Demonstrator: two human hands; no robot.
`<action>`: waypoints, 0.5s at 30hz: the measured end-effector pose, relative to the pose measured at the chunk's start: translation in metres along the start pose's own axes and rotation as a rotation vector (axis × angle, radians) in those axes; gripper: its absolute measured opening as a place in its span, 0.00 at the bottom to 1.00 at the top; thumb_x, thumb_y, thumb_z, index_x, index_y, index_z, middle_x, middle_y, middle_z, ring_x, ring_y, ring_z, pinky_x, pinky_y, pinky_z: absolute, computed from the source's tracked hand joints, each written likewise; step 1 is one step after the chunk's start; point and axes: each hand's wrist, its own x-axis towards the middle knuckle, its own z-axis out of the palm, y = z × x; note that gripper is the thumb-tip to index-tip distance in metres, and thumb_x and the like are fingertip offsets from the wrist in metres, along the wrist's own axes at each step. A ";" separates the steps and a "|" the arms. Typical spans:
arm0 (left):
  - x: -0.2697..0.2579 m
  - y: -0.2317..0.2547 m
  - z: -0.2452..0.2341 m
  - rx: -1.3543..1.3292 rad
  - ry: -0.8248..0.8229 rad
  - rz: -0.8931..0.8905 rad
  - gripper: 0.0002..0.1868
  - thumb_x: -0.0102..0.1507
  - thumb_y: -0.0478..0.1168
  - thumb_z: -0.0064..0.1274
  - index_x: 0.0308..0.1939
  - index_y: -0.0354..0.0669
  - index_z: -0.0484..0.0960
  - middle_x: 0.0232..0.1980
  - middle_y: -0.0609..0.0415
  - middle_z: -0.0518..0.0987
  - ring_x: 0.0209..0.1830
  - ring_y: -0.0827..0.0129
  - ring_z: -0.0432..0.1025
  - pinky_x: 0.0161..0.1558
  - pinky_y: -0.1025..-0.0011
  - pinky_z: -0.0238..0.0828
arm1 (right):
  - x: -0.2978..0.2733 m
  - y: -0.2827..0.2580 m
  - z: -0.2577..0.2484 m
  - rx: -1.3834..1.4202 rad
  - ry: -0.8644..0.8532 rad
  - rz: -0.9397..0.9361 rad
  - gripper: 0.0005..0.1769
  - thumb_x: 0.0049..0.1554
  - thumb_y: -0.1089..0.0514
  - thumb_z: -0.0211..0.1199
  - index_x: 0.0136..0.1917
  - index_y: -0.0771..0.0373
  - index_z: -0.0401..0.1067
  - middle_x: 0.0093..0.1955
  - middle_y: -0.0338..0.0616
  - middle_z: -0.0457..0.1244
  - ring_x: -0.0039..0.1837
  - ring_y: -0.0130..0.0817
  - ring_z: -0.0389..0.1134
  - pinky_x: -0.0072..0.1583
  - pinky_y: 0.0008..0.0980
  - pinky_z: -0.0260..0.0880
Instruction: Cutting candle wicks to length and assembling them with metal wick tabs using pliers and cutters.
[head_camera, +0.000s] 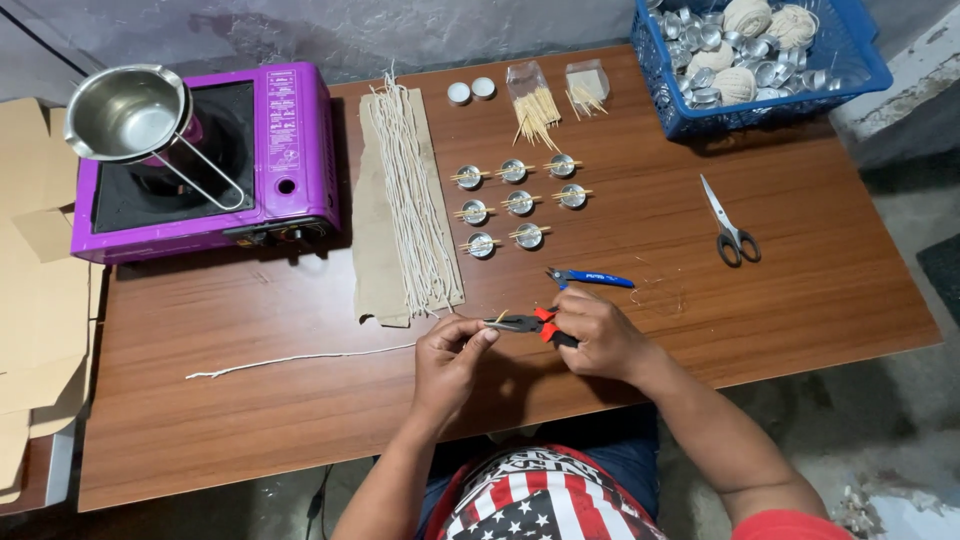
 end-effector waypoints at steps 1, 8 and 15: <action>0.001 0.001 0.000 0.000 -0.003 -0.004 0.05 0.57 0.32 0.69 0.36 0.36 0.90 0.28 0.51 0.78 0.30 0.75 0.70 0.37 0.73 0.69 | 0.002 -0.004 -0.002 0.001 0.000 0.005 0.10 0.43 0.67 0.64 0.27 0.60 0.65 0.31 0.42 0.57 0.49 0.47 0.72 0.48 0.37 0.73; 0.008 0.011 -0.001 0.024 0.004 0.019 0.05 0.57 0.32 0.68 0.36 0.36 0.90 0.27 0.51 0.79 0.30 0.75 0.69 0.36 0.74 0.69 | 0.015 -0.009 -0.005 0.066 -0.028 0.057 0.11 0.43 0.67 0.65 0.26 0.60 0.65 0.32 0.40 0.59 0.51 0.47 0.72 0.50 0.36 0.73; 0.014 0.011 -0.002 0.011 0.024 0.046 0.05 0.57 0.32 0.68 0.36 0.36 0.90 0.27 0.52 0.78 0.28 0.75 0.68 0.34 0.75 0.68 | 0.033 -0.021 -0.011 0.070 -0.008 0.034 0.12 0.44 0.68 0.66 0.26 0.61 0.65 0.33 0.41 0.59 0.53 0.48 0.73 0.52 0.37 0.72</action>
